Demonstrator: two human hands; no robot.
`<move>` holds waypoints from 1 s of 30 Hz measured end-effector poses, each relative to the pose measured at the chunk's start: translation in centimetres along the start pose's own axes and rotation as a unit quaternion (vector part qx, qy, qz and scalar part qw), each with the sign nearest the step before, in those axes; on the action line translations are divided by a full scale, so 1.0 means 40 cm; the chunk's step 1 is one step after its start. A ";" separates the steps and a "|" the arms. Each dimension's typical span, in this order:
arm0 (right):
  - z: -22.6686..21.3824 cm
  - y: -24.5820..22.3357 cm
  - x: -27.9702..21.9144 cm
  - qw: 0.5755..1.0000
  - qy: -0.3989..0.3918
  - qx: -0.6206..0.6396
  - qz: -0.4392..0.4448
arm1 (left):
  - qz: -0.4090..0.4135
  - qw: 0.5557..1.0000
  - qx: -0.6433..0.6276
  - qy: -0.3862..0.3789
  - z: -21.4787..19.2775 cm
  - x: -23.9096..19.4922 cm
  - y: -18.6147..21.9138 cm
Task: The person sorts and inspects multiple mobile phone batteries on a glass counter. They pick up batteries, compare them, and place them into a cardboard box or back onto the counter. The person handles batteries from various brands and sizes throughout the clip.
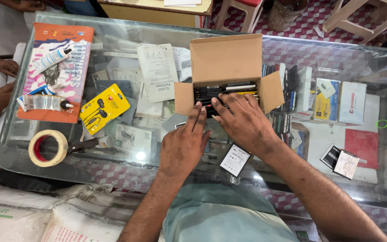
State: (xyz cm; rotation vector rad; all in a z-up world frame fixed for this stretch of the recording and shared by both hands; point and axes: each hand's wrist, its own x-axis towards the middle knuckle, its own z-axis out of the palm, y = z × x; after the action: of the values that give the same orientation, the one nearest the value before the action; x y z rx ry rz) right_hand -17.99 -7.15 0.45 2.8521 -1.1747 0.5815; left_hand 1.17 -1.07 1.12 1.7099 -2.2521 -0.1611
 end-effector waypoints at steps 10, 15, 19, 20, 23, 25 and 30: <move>0.007 -0.002 0.006 1.000 -0.020 0.002 -0.006 | -0.006 0.986 0.136 -0.093 0.043 0.019 0.009; 0.007 0.000 0.001 1.000 -0.020 0.015 -0.003 | -0.010 0.998 0.057 0.004 0.034 0.014 -0.004; -0.012 0.016 0.001 0.999 0.014 0.034 -0.021 | 0.002 0.998 0.059 0.006 0.020 0.026 0.013; -0.018 0.023 -0.001 0.998 0.033 0.043 -0.029 | -0.016 0.997 0.063 -0.031 0.019 0.033 0.018; -0.052 0.038 -0.068 0.967 0.155 0.192 0.056 | -0.058 0.987 0.080 -0.124 0.024 0.050 0.026; -0.065 0.026 -0.139 0.934 0.239 0.223 0.144 | -0.063 0.981 0.100 -0.152 0.029 0.054 0.027; -0.066 0.033 -0.309 0.893 0.275 0.215 0.282 | -0.041 0.984 0.121 -0.124 0.026 0.070 0.025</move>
State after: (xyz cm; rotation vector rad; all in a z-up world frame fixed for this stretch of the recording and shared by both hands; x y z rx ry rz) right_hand -27.85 0.68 -1.44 2.2715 -1.9087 1.7217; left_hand -0.74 -3.56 0.90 2.0084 -2.4637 -0.1293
